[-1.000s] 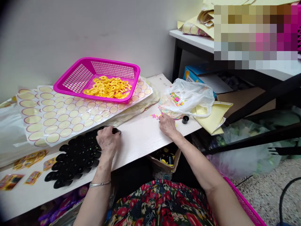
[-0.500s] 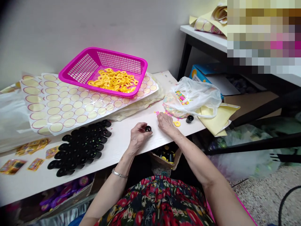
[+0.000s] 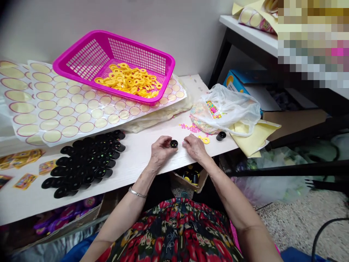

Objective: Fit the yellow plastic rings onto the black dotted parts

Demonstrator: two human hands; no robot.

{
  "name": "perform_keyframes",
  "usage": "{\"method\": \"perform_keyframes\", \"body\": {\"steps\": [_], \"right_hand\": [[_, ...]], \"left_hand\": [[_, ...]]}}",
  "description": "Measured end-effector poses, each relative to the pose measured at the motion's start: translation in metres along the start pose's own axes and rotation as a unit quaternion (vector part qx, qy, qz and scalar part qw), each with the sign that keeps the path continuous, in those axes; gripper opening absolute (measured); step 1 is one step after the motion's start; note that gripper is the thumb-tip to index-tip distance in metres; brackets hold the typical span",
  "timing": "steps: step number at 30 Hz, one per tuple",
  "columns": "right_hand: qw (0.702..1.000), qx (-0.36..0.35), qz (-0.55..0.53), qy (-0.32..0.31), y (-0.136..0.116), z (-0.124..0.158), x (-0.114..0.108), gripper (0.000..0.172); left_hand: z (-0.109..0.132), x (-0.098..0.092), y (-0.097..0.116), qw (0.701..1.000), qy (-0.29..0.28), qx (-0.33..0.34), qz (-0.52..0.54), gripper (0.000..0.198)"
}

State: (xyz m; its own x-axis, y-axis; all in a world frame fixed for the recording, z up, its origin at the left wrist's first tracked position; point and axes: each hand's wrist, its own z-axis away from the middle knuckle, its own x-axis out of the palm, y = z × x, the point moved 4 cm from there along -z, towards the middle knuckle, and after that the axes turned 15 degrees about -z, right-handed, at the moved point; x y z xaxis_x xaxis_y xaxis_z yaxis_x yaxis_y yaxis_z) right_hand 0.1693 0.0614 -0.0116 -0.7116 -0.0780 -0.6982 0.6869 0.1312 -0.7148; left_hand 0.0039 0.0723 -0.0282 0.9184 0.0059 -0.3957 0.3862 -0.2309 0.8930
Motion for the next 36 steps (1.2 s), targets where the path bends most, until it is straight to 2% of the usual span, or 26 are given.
{"method": "perform_keyframes", "body": {"steps": [4,8,10,14,17,21,29,32,36], "right_hand": [[0.997,0.01,0.078,-0.008,-0.008,-0.003,0.007,0.019],[0.994,0.012,0.106,-0.002,-0.011,-0.004,0.01,0.019],[0.997,0.012,0.082,0.01,-0.01,-0.004,0.008,0.018],[0.998,-0.023,-0.038,0.048,-0.015,-0.002,0.001,0.015],[0.994,-0.063,-0.076,0.041,-0.029,0.001,0.0,0.013],[0.995,-0.098,0.009,0.002,-0.046,0.005,0.005,0.018],[0.979,-0.097,0.173,-0.039,-0.058,0.003,0.008,0.025],[0.976,-0.097,0.189,-0.055,-0.061,0.001,0.008,0.024],[0.983,-0.076,0.156,-0.061,-0.059,0.0,0.007,0.024]], "left_hand": [[0.0,0.002,0.0,1.0,-0.012,0.023,-0.01,0.04],[0.001,0.008,-0.004,0.999,-0.047,0.021,-0.015,0.028],[0.001,0.01,-0.005,0.998,-0.056,0.013,-0.014,0.024],[0.001,0.011,-0.004,0.998,-0.061,0.012,-0.013,0.022],[0.002,0.01,0.0,0.998,-0.059,0.02,-0.022,0.017],[0.002,0.008,0.003,0.998,-0.055,0.023,-0.032,0.017],[0.001,0.008,0.003,0.997,-0.054,0.043,-0.03,0.016],[0.001,0.007,0.005,0.997,-0.052,0.046,-0.026,0.015],[0.001,0.007,0.006,0.997,-0.052,0.038,-0.029,0.013]]}}
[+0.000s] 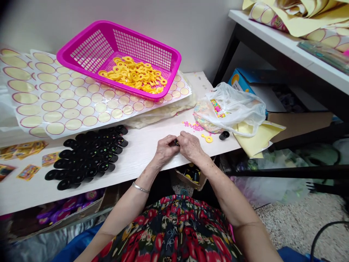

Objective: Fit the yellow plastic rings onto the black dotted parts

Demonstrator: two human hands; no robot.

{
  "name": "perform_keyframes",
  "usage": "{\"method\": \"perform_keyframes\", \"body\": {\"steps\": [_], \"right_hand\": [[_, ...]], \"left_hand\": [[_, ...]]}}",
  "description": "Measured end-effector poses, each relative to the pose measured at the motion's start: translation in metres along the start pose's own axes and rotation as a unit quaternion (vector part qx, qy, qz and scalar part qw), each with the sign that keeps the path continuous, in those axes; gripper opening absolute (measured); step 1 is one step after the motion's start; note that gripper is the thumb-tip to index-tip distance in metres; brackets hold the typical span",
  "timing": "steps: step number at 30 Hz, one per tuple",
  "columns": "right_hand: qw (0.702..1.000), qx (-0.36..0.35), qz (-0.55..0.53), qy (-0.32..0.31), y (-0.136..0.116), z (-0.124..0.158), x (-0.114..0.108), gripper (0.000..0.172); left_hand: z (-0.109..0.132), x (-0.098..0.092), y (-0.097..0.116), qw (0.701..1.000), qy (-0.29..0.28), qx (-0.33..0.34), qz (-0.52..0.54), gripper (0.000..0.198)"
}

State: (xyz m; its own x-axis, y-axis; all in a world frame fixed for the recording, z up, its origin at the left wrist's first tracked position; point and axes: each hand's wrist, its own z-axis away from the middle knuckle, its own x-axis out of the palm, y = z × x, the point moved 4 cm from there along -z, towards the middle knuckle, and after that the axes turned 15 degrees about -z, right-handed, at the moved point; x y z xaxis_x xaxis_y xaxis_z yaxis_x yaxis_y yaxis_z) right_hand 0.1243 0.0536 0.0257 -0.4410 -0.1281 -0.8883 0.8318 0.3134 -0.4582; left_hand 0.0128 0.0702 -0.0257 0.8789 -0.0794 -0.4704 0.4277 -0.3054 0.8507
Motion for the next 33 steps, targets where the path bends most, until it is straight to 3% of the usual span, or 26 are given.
{"method": "perform_keyframes", "body": {"steps": [8,17,33], "right_hand": [[0.999,0.001,-0.027,0.037,0.002,0.002,0.0,0.022],[0.998,-0.022,0.039,-0.041,-0.01,-0.003,-0.004,0.024],[0.998,0.041,-0.033,0.025,-0.003,0.004,-0.001,0.022]], "left_hand": [[0.0,0.0,0.0,1.0,-0.007,0.006,-0.001,0.017],[0.001,0.0,0.001,0.999,-0.009,0.032,0.013,0.016],[0.001,0.001,0.001,0.999,-0.009,0.033,-0.002,0.02]]}}
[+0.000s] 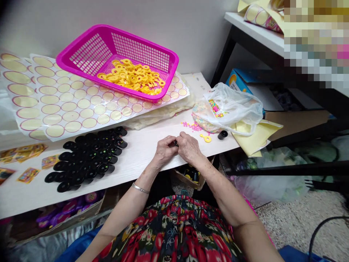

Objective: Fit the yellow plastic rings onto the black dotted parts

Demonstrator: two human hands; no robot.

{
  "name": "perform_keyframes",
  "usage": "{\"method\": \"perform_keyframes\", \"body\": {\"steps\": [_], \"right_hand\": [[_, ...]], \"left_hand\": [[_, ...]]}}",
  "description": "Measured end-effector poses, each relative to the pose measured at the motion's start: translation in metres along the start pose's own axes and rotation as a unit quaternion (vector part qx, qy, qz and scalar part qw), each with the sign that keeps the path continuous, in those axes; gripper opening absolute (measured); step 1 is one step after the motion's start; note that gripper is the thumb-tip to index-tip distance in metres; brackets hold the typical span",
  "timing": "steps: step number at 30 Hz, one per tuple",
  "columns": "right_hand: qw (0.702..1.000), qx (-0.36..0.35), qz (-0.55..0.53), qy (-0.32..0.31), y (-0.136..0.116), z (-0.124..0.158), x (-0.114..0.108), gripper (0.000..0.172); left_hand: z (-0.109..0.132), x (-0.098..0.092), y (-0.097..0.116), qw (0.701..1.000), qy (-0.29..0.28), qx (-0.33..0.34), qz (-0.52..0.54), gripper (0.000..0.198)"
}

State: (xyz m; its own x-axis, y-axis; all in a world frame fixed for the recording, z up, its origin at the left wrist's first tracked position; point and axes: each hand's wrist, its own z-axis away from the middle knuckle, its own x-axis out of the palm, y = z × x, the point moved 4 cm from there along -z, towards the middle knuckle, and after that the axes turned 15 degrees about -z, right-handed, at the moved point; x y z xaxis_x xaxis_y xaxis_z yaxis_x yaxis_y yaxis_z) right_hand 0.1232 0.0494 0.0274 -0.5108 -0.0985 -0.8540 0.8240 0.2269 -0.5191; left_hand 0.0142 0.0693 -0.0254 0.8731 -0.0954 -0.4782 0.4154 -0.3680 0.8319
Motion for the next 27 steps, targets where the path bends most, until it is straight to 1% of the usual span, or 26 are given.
{"method": "perform_keyframes", "body": {"steps": [4,10,13,17,20,27], "right_hand": [[0.997,-0.008,-0.078,0.014,0.007,0.001,0.0,0.021],[0.993,-0.019,-0.111,0.038,0.012,0.001,0.003,0.018],[0.994,-0.013,-0.11,0.023,0.012,-0.001,0.002,0.016],[0.996,-0.005,-0.088,-0.016,0.01,-0.005,0.0,0.017],[0.996,-0.003,-0.083,-0.024,0.008,-0.006,-0.003,0.018],[0.99,-0.008,-0.139,0.02,0.015,-0.004,-0.002,0.013]], "left_hand": [[0.001,0.001,0.0,1.0,-0.014,-0.006,-0.008,0.021],[0.0,0.001,-0.002,1.0,-0.011,-0.013,-0.002,0.022],[0.0,0.002,-0.002,1.0,-0.013,-0.021,-0.004,0.021],[0.0,0.001,-0.002,1.0,-0.013,-0.019,-0.007,0.021],[0.0,0.001,-0.001,1.0,-0.011,-0.017,-0.006,0.019],[0.0,0.003,-0.001,1.0,-0.014,-0.021,0.002,0.017]]}}
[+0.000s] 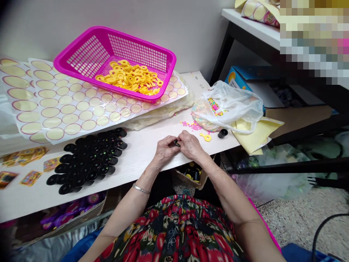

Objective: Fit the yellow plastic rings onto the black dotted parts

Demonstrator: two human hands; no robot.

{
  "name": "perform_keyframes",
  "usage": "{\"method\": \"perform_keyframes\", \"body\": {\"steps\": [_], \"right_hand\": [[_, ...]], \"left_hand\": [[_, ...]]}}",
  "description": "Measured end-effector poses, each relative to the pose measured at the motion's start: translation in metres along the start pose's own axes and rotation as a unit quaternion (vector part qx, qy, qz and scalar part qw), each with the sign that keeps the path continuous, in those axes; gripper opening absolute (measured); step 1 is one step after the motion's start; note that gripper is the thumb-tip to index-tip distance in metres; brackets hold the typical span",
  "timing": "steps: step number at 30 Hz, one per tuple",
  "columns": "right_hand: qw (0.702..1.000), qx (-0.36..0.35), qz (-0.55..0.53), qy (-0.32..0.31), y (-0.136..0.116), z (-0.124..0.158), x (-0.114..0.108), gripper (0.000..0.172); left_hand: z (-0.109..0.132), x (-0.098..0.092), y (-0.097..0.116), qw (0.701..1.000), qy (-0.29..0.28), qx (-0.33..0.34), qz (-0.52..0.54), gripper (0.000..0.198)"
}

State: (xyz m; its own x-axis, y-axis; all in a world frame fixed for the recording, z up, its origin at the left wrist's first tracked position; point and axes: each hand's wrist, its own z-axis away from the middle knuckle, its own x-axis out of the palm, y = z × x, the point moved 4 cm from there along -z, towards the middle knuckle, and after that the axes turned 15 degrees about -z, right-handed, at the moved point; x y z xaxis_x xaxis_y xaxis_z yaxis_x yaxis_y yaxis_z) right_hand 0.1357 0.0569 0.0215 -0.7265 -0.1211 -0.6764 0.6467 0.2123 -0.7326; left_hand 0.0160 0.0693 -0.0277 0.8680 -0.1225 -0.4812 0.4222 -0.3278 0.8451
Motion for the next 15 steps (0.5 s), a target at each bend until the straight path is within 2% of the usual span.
{"method": "perform_keyframes", "body": {"steps": [8,15], "right_hand": [[1.0,0.01,0.016,0.005,0.0022,-0.0031,0.004,0.016],[0.994,0.007,-0.097,0.052,0.0026,0.0018,-0.0008,0.012]], "left_hand": [[0.0007,-0.0009,0.0006,1.0,-0.005,0.007,-0.012,0.018],[0.0007,0.0005,-0.0013,1.0,0.004,0.005,-0.013,0.016]]}}
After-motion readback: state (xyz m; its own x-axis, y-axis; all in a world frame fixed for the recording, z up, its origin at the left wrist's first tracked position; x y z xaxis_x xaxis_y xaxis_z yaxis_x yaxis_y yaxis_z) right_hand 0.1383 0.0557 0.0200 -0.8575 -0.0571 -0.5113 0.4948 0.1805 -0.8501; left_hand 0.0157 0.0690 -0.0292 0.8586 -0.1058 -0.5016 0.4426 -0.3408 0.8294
